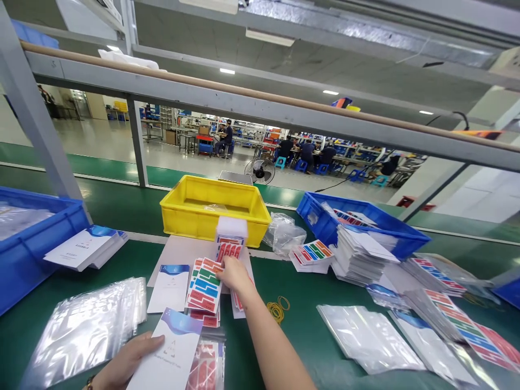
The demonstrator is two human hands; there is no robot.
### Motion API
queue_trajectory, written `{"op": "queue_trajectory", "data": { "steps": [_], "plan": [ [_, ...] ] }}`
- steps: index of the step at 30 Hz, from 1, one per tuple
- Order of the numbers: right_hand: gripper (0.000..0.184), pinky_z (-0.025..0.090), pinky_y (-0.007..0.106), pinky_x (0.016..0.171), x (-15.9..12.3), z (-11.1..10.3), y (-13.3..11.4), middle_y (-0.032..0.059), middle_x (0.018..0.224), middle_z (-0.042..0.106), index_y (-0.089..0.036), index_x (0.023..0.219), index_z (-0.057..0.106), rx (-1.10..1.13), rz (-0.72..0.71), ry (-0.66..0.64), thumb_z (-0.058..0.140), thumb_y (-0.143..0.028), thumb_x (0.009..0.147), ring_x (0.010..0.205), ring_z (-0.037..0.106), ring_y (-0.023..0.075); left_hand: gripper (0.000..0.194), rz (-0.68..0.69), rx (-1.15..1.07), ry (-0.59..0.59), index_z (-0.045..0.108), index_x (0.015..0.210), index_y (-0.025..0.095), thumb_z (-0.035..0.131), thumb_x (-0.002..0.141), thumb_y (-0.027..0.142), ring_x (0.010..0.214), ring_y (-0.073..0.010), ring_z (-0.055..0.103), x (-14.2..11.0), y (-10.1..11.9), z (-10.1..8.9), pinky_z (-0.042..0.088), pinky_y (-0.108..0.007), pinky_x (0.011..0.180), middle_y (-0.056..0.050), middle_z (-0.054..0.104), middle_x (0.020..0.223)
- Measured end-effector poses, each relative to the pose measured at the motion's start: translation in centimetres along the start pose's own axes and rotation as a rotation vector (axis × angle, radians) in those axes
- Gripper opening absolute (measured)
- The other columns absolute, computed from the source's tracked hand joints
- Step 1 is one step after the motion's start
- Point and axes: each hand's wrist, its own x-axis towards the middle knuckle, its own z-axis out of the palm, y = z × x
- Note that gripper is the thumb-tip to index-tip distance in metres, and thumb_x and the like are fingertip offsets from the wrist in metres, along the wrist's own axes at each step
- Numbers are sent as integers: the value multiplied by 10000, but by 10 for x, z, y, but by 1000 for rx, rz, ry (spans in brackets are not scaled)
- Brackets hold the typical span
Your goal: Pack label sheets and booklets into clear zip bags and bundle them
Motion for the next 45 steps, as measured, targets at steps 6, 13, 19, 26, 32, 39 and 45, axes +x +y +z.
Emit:
{"op": "queue_trajectory", "data": {
  "steps": [6,13,19,26,32,39,45],
  "plan": [
    [231,370,281,670,-3,-1,-5,81,923,599,-164,874,558,-2,4,20,642,-225,668,843,564,227,321,-20,8,11,609,715,100,775,582,340,661,-255,691,-2,2,3,499,-315,625,-141,734,708],
    [200,370,292,660,-5,0,-6,90,872,615,-156,806,557,87,3,82,659,-166,635,803,561,235,279,-13,17,-42,641,739,100,742,626,335,669,-239,689,1,1,0,494,-297,629,-115,737,715],
    [121,388,237,553,2,-3,5,20,648,632,-170,628,573,325,5,112,556,-216,738,630,571,164,224,10,15,-42,656,738,124,702,668,331,702,-252,684,6,-4,-8,488,-325,672,-79,737,705],
    [240,434,267,620,6,-8,9,38,660,670,-160,623,679,606,-50,138,553,-324,745,686,600,197,227,-10,14,-61,655,748,106,684,688,323,758,-271,679,6,-4,-9,475,-340,712,-94,735,731],
    [354,400,244,485,-8,-18,8,17,556,597,-153,694,632,858,-21,148,490,-471,758,499,510,138,303,14,7,-39,663,720,62,741,625,339,652,-247,680,5,-4,-7,493,-320,650,-145,729,708],
    [222,318,194,356,-72,18,-33,-39,425,510,-162,591,590,944,-24,-217,622,-366,673,356,437,91,495,-37,-207,-139,644,954,83,641,697,506,838,-279,675,-1,3,16,487,-387,798,-139,731,873],
    [281,420,204,571,-84,13,-9,3,644,634,-183,663,636,356,-62,84,459,-317,836,624,579,132,451,-32,-70,0,617,900,54,780,593,343,717,-273,694,-6,2,32,514,-354,694,-137,738,784]
  ]
}}
